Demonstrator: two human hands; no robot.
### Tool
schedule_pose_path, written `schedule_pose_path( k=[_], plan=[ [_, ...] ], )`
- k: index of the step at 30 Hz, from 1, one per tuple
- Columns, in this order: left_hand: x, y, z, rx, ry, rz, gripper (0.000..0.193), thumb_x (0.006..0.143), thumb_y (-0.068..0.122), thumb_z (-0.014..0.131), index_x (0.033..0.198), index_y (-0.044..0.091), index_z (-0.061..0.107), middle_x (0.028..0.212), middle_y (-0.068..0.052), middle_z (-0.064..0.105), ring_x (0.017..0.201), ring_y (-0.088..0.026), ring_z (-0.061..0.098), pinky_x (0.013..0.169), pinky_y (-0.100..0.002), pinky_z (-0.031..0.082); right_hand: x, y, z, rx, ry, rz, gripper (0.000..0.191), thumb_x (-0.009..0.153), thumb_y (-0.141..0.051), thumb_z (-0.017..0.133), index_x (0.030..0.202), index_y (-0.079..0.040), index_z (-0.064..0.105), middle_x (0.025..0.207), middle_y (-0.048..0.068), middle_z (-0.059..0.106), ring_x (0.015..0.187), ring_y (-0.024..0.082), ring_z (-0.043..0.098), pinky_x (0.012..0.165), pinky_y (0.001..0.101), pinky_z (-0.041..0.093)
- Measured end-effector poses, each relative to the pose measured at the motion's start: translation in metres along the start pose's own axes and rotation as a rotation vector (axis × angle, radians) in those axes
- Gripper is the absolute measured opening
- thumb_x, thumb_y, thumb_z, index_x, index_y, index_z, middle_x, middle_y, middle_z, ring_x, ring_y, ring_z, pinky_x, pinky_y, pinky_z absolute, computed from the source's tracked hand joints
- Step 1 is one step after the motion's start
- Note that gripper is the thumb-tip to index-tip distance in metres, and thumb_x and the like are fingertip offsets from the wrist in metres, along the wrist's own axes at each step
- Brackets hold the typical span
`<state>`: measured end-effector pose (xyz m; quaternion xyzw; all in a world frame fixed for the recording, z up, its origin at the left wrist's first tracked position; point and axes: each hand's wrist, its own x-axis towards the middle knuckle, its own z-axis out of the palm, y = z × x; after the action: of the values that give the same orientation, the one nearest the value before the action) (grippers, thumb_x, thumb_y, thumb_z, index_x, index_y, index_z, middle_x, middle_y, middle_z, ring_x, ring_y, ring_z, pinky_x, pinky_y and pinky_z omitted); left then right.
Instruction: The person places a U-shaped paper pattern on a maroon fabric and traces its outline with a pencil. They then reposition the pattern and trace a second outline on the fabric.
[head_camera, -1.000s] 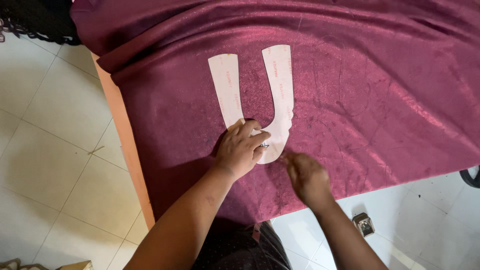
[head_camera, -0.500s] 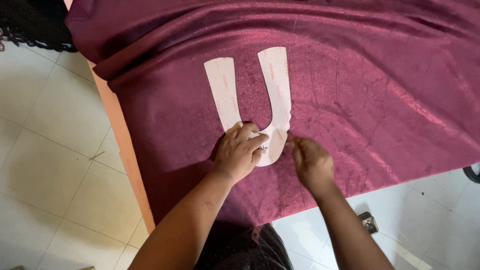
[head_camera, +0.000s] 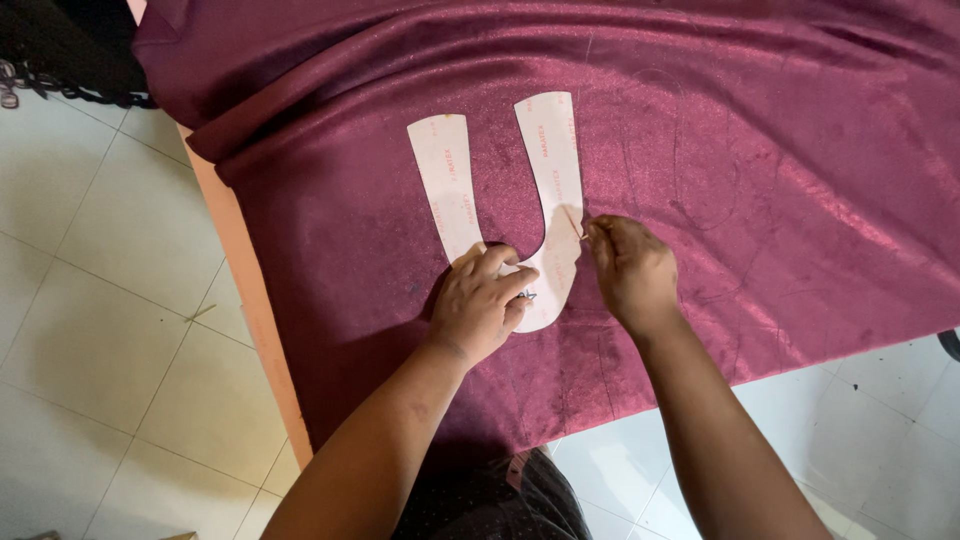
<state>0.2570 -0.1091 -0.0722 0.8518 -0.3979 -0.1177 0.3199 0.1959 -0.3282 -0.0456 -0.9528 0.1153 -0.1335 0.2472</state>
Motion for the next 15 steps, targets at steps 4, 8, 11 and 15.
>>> schedule_pose_path(
  k=[4,8,11,15],
  plan=[
    [-0.001,-0.001,0.001,0.014,0.009,0.012,0.034,0.085,0.025,0.077,0.119,0.017,0.072,0.120,-0.003,0.056,0.111,-0.024,0.055,0.103,-0.043,0.047,0.012,0.005,0.002,0.026,0.006,0.022,0.011,0.103,-0.012,0.070,0.105,-0.001,0.074,0.092,0.014,0.076,0.075,0.025,0.074,0.066,0.0364,0.060],
    [-0.002,-0.001,0.001,0.002,-0.008,-0.001,0.034,0.086,0.025,0.077,0.119,0.018,0.072,0.121,-0.003,0.056,0.111,-0.023,0.056,0.104,-0.043,0.047,0.027,0.004,0.002,-0.028,0.045,-0.087,0.013,0.103,-0.012,0.070,0.102,0.000,0.074,0.089,0.015,0.075,0.073,0.025,0.072,0.065,0.0368,0.059],
    [-0.001,-0.002,0.001,0.012,-0.029,-0.015,0.035,0.087,0.026,0.076,0.120,0.018,0.071,0.121,-0.003,0.056,0.110,-0.023,0.056,0.105,-0.043,0.046,0.040,0.007,0.005,-0.003,0.004,0.019,0.016,0.105,-0.014,0.069,0.100,-0.001,0.075,0.085,0.012,0.076,0.062,0.020,0.071,0.054,0.0339,0.057],
    [-0.002,-0.003,0.005,0.025,-0.037,-0.007,0.035,0.087,0.026,0.077,0.121,0.018,0.070,0.121,-0.003,0.056,0.112,-0.025,0.055,0.107,-0.043,0.045,0.046,0.015,0.006,0.049,0.029,0.041,0.019,0.109,-0.014,0.060,0.105,0.000,0.073,0.086,0.009,0.076,0.062,0.017,0.069,0.053,0.0313,0.056]
  ],
)
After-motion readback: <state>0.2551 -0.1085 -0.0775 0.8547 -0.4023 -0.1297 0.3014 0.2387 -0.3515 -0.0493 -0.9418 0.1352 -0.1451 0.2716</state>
